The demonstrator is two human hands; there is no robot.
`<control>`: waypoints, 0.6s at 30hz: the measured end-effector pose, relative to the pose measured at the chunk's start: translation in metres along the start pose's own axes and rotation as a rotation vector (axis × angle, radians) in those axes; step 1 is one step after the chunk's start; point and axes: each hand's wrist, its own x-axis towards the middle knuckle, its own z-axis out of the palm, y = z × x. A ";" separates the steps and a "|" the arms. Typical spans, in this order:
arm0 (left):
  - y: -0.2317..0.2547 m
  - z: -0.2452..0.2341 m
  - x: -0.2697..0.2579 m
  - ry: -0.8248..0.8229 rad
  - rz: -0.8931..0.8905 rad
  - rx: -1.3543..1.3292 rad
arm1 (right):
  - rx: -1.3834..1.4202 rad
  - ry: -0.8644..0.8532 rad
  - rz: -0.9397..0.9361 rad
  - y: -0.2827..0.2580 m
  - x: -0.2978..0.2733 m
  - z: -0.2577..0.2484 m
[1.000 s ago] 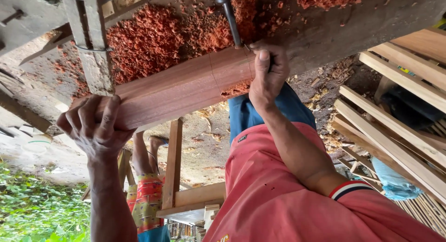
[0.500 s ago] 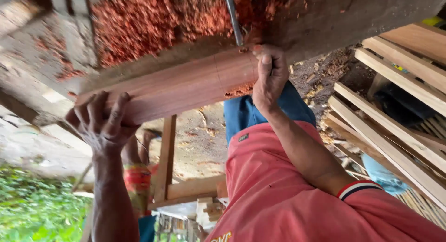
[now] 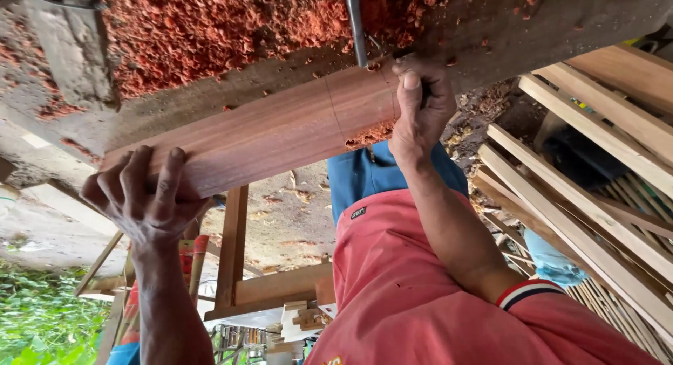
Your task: The person marks a piece of wood with a ruler and pencil, then uses a drill press to drill a hole into the wood. The person holds the wood with both hands while operating the machine.
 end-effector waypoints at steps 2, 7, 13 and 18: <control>0.001 -0.003 0.002 -0.016 0.003 0.005 | -0.001 -0.001 0.001 0.000 0.001 0.001; 0.002 -0.005 0.009 -0.026 0.019 0.015 | 0.028 0.023 -0.027 0.005 0.001 0.002; -0.002 -0.001 0.009 0.005 0.020 -0.028 | 0.016 0.004 -0.060 0.006 0.006 0.005; -0.005 0.003 0.007 0.023 0.041 0.008 | 0.047 0.007 -0.066 0.004 0.006 0.006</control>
